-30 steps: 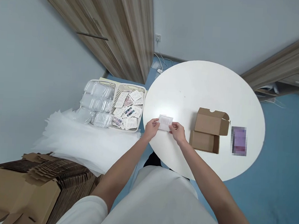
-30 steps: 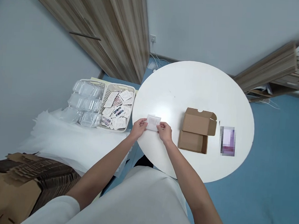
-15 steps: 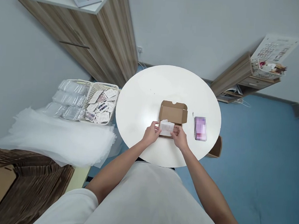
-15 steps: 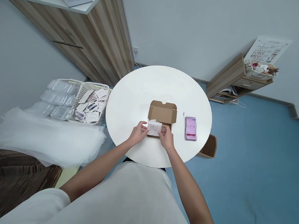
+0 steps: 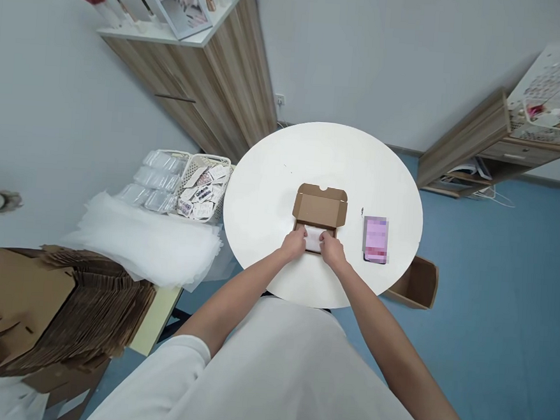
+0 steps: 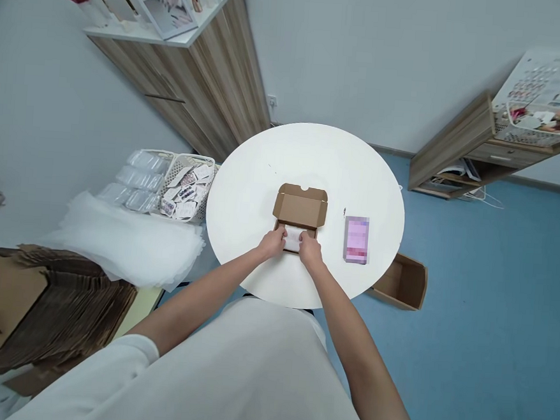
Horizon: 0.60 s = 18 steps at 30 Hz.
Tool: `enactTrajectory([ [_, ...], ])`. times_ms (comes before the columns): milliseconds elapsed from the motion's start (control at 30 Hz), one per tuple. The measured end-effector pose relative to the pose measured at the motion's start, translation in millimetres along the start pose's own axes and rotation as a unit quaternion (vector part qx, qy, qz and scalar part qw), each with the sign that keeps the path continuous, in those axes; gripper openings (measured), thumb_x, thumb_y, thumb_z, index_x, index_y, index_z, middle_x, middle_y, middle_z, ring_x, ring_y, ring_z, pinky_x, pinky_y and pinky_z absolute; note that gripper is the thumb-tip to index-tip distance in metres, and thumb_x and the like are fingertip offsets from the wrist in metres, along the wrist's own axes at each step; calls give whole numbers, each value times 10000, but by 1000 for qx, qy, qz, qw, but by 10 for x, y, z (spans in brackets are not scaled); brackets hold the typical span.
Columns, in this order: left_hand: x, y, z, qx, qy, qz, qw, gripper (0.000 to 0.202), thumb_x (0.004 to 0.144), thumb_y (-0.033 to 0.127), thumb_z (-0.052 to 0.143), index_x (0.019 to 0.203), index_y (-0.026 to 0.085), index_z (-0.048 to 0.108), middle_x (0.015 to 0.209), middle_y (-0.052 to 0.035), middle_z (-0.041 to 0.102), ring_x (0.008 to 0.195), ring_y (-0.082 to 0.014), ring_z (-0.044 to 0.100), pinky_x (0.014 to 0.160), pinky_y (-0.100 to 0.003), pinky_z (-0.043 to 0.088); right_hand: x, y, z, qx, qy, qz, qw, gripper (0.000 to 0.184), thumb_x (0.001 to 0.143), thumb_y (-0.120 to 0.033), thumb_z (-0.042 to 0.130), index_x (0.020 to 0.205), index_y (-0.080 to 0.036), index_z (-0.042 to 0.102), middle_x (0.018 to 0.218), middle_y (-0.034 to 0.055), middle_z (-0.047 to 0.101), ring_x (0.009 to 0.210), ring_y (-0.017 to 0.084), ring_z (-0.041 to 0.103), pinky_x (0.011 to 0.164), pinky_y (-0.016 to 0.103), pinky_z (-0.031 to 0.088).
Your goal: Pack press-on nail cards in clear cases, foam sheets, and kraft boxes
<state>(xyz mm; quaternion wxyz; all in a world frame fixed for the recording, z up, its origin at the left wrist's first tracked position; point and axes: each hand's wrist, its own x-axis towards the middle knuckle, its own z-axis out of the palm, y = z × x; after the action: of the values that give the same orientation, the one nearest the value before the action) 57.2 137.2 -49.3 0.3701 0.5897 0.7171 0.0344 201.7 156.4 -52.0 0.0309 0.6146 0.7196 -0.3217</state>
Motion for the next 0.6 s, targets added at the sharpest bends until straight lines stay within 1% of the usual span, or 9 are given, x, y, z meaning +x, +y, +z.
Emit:
enactTrajectory([
  [233, 42, -27, 12, 18, -49, -1, 999, 401, 701, 109, 487, 1096, 139, 429, 1028, -143, 588, 946, -251, 564, 721, -305, 418, 50, -16, 105, -12, -12, 5, 1000, 356, 715, -64, 417, 1029, -204, 507, 795, 74, 594, 691, 190, 540, 562, 252, 330],
  [367, 39, -43, -1, 19, -61, 20, 998, 417, 690, 101, 491, 1104, 134, 451, 1111, -154, 538, 1060, -253, 503, 819, -312, 393, 41, -12, 151, -18, -18, -3, 1000, 421, 696, -22, 415, 1072, -189, 504, 855, 79, 583, 760, 190, 544, 614, 249, 344],
  [433, 20, -58, -7, 19, -63, 33, 997, 432, 690, 96, 485, 1119, 138, 455, 1158, -154, 493, 1094, -246, 475, 858, -307, 376, 33, -14, 158, -21, -17, -5, 1000, 416, 700, -19, 415, 1067, -187, 518, 933, 86, 558, 795, 181, 540, 645, 243, 350],
  [500, -11, -81, -10, 19, -64, 43, 997, 446, 691, 97, 482, 1135, 137, 455, 1171, -157, 461, 1079, -242, 482, 864, -306, 378, 23, -28, 161, -23, -13, -5, 1000, 387, 714, -31, 415, 1051, -178, 536, 986, 96, 528, 813, 175, 537, 667, 242, 354],
  [600, -75, -135, -8, 20, -64, 52, 996, 436, 698, 108, 478, 1133, 122, 467, 1138, -163, 458, 1019, -242, 514, 851, -318, 391, -3, -75, 176, -24, -12, -9, 1000, 330, 731, -54, 425, 1011, -158, 567, 973, 103, 517, 823, 179, 538, 687, 247, 362],
])
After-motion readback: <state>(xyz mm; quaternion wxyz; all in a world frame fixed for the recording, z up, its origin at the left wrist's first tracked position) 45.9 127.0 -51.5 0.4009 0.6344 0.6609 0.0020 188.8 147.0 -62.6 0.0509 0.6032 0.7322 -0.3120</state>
